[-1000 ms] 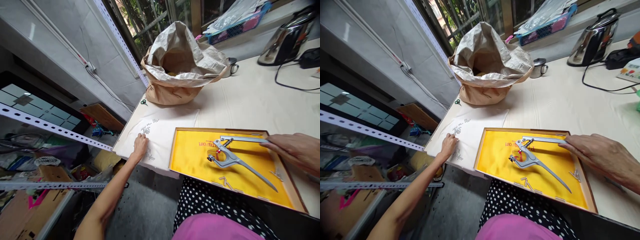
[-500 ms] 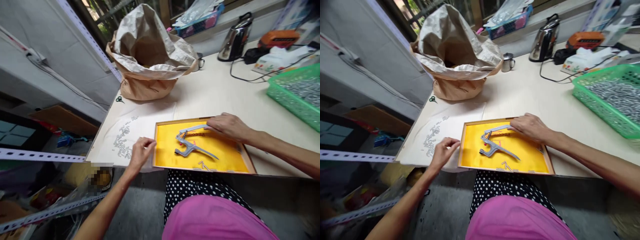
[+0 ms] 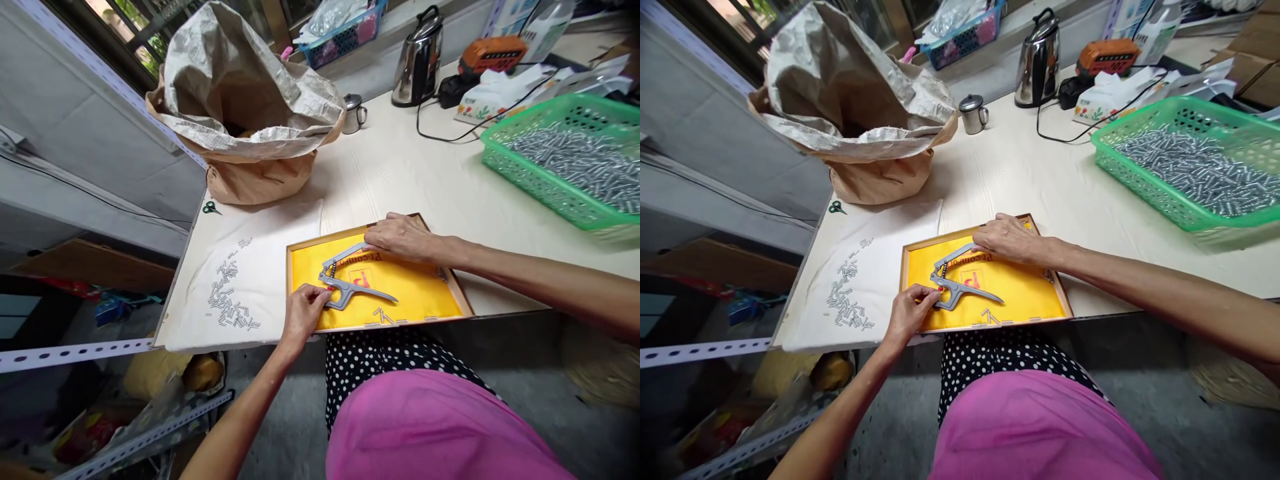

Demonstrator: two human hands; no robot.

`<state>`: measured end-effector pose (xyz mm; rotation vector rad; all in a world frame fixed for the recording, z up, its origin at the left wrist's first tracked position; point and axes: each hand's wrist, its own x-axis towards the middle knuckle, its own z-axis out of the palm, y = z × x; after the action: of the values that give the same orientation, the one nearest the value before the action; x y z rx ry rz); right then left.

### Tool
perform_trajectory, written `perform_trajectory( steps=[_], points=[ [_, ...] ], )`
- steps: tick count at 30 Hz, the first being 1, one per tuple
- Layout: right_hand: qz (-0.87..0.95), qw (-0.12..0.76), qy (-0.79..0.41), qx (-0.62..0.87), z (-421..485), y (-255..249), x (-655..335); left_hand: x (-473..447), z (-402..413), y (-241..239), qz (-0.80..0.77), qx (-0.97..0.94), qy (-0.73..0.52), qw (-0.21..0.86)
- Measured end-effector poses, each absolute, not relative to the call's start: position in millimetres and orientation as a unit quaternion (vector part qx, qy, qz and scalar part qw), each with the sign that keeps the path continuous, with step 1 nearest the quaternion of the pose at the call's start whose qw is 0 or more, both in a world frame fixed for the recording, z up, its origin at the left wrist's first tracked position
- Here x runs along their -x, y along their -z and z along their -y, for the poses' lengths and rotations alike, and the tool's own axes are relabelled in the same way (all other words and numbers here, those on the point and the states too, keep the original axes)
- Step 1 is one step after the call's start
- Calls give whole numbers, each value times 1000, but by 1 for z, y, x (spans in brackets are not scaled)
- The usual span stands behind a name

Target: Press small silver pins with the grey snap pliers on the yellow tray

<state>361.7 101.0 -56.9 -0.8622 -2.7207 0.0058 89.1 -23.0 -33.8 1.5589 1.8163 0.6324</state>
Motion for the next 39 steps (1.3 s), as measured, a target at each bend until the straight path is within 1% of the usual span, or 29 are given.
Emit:
perform_trajectory(
  steps=[4, 10, 13, 16, 20, 31, 35, 39],
  points=[
    [944, 134, -13, 303, -100, 58, -361, -91, 19, 28, -705, -596, -215, 318],
    [936, 127, -26, 328, -96, 56, -356, -93, 17, 26, -716, -533, -191, 408],
    [926, 140, -45, 347, -93, 57, -351, -94, 18, 27, -720, -512, -204, 421],
    [924, 149, -28, 351, -88, 56, -347, -94, 18, 29, -726, -505, -209, 417],
    [929, 140, -3, 342, -72, 48, -344, -93, 18, 30, -722, -520, -208, 406],
    [918, 64, -48, 389, -37, 29, -335, -94, 19, 28, -727, -529, -190, 394],
    [907, 77, -56, 409, -30, 32, -330, -96, 22, 27, -732, -522, -199, 391],
    [907, 98, -40, 407, -26, 42, -332, -96, 24, 28, -732, -521, -208, 388]
  ],
)
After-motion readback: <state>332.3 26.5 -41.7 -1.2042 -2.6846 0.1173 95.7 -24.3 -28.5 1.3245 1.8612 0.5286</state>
